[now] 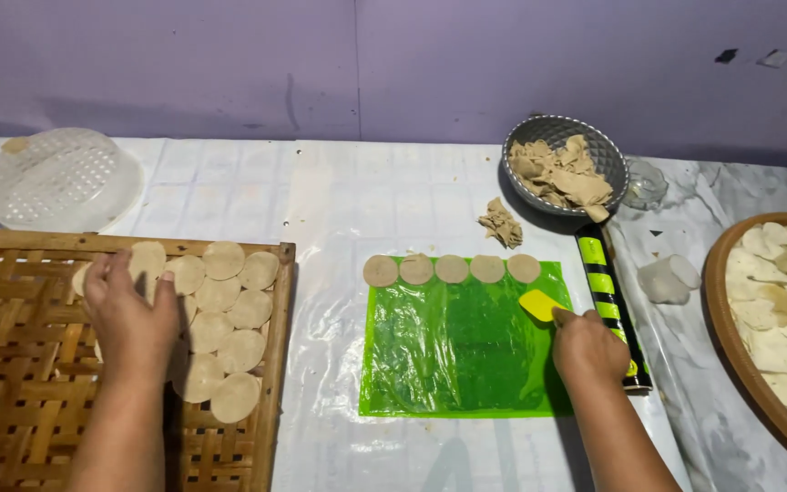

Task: Arranging small circular pieces of dough from a work mat onto a woven wooden tray for drying or further processing.

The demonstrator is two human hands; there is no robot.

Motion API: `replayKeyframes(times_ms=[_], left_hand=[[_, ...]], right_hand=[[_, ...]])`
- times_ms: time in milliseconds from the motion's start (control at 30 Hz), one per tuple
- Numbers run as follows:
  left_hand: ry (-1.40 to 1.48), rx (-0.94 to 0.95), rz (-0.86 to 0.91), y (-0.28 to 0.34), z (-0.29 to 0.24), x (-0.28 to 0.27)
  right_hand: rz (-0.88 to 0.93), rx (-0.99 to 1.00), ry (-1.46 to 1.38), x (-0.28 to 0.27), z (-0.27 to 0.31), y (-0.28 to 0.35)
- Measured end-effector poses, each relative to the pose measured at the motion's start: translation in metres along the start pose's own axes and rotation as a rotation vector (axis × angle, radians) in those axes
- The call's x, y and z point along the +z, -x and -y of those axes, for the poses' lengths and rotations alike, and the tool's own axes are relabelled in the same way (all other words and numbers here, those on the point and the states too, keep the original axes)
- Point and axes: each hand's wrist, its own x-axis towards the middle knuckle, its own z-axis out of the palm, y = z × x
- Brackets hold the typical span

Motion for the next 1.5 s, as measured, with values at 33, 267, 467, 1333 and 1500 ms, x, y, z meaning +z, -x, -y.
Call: replayKeyframes(times_ms=[33,267,467,1333,1500], left_hand=[[0.003,0.006,0.005,0.007,-0.008,0.005],[0.135,0.085,0.066,0.055,-0.052,0.012],[0.162,0.004,0.301,0.076,-0.072,0.035],[0.662,-0.262,0.93,0.212,-0.117,0.127],[0.686,-0.182,0.926,0.216,-0.114,0.126]], right_hand=[[0.0,0.008,0.0,0.015,-0.005,-0.012],[0.043,-0.051,0.047,0.045,-0.022,-0.067],[-0.097,0.025,-0.206,0.021,-0.009,-0.035],[-0.08,-0.061,-0.498,0.014,0.022,-0.066],[-0.044,0.071,-0.356,0.027,0.052,-0.096]])
